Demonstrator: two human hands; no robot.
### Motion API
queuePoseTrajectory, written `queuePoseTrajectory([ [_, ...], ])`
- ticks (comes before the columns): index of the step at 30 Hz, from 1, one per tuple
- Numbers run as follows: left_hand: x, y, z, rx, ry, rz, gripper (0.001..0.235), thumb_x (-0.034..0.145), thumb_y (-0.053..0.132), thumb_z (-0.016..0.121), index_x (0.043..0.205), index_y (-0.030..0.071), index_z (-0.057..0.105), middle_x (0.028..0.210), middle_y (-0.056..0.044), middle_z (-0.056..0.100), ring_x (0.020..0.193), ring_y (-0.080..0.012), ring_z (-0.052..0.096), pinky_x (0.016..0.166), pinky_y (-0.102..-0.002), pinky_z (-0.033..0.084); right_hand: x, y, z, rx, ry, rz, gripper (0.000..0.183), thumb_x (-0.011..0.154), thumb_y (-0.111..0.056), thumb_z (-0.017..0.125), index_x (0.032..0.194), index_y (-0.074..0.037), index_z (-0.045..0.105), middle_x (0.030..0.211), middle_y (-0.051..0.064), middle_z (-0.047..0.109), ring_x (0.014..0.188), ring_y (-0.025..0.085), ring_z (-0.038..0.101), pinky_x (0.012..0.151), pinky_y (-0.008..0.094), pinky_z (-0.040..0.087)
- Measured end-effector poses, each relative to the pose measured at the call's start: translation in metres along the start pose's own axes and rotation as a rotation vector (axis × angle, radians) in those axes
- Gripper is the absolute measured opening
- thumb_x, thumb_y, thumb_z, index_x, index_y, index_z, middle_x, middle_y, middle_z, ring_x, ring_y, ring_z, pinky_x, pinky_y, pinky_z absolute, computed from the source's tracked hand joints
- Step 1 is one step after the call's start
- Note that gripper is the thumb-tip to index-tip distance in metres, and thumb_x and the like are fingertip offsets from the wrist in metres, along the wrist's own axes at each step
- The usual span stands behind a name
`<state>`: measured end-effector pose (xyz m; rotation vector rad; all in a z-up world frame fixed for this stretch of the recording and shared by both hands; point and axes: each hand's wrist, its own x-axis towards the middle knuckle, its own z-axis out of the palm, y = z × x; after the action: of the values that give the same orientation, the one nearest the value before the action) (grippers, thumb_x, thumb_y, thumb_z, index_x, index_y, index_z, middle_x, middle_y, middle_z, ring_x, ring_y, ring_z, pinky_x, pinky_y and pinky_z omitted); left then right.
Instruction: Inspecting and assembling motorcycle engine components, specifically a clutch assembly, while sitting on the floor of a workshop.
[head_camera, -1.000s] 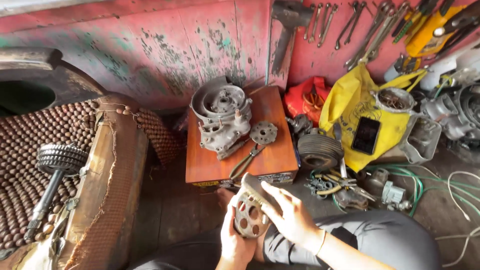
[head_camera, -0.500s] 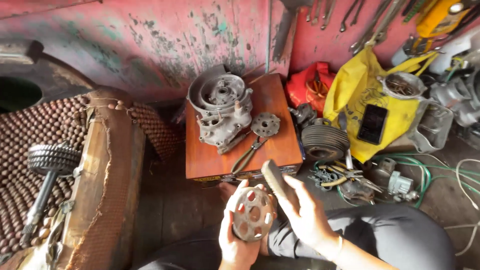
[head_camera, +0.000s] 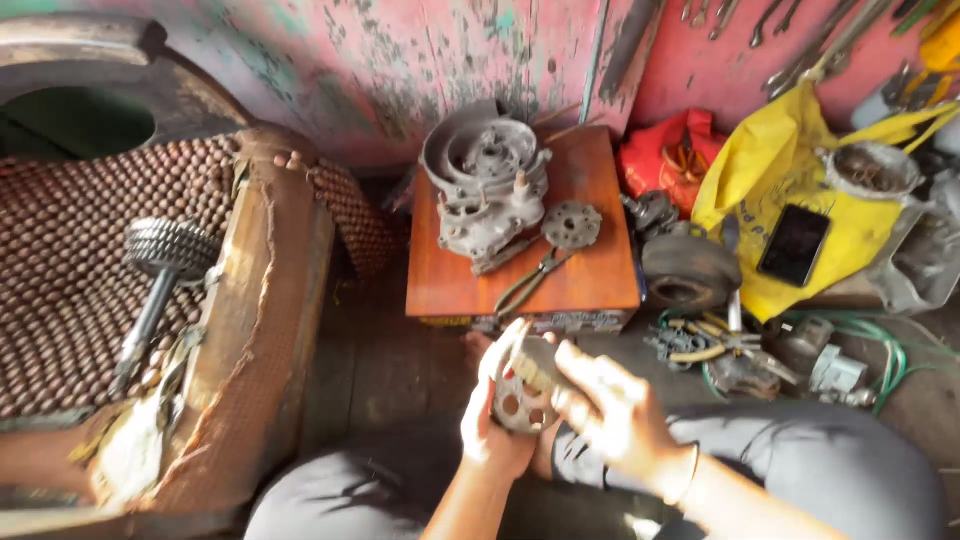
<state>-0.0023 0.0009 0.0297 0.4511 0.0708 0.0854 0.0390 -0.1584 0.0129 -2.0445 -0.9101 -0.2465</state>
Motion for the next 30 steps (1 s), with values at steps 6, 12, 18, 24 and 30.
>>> queuePoseTrajectory([
  [6, -0.049, 0.015, 0.030, 0.110, -0.181, 0.047, 0.092, 0.079, 0.031, 0.075, 0.155, -0.002, 0.037, 0.149, -0.027, 0.052, 0.136, -0.0358, 0.054, 0.110, -0.045, 0.046, -0.025, -0.067, -0.058, 0.104, -0.041, -0.022, 0.053, 0.090, -0.010, 0.070, 0.140, -0.002, 0.056, 0.143, 0.016, 0.063, 0.133, 0.027, 0.063, 0.117, 0.037, 0.047],
  [12, -0.178, -0.005, 0.061, 0.032, -0.123, 0.044, 0.094, 0.081, 0.047, 0.082, 0.153, 0.000, 0.042, 0.133, -0.022, 0.063, 0.126, -0.0365, 0.061, 0.107, -0.050, 0.049, -0.104, -0.122, -0.092, 0.828, -0.015, 0.674, 0.068, 0.073, -0.020, 0.089, 0.127, -0.008, 0.051, 0.089, 0.003, 0.061, 0.077, 0.011, 0.059, 0.070, 0.026, 0.050],
  [18, -0.217, 0.015, 0.111, 0.287, 0.246, -0.460, 0.077, 0.076, 0.045, 0.067, 0.150, 0.029, 0.052, 0.139, -0.017, 0.066, 0.115, -0.0319, 0.068, 0.086, -0.044, 0.057, -0.105, -0.164, -0.122, 0.383, -0.182, 0.299, 0.046, 0.077, -0.032, 0.087, 0.114, -0.011, 0.069, 0.095, -0.003, 0.077, 0.085, 0.009, 0.070, 0.077, 0.026, 0.055],
  [24, -0.177, 0.039, 0.083, 0.582, -0.619, -0.270, 0.114, 0.089, 0.071, 0.072, 0.166, 0.010, 0.013, 0.160, -0.016, 0.034, 0.142, -0.0231, 0.039, 0.117, -0.037, 0.030, -0.080, -0.118, -0.112, 0.270, -0.223, 0.092, 0.038, 0.087, -0.037, 0.077, 0.115, -0.013, 0.066, 0.105, -0.002, 0.078, 0.084, 0.014, 0.074, 0.077, 0.029, 0.055],
  [30, -0.078, -0.009, -0.001, 1.216, -0.166, -0.154, 0.095, 0.073, 0.026, 0.080, 0.158, 0.024, 0.038, 0.147, -0.013, 0.047, 0.140, -0.0233, 0.045, 0.119, -0.040, 0.033, -0.041, -0.060, -0.065, 0.237, -0.114, 0.771, 0.084, 0.080, 0.000, 0.079, 0.154, -0.020, 0.044, 0.109, 0.005, 0.064, 0.104, 0.016, 0.072, 0.093, 0.029, 0.056],
])
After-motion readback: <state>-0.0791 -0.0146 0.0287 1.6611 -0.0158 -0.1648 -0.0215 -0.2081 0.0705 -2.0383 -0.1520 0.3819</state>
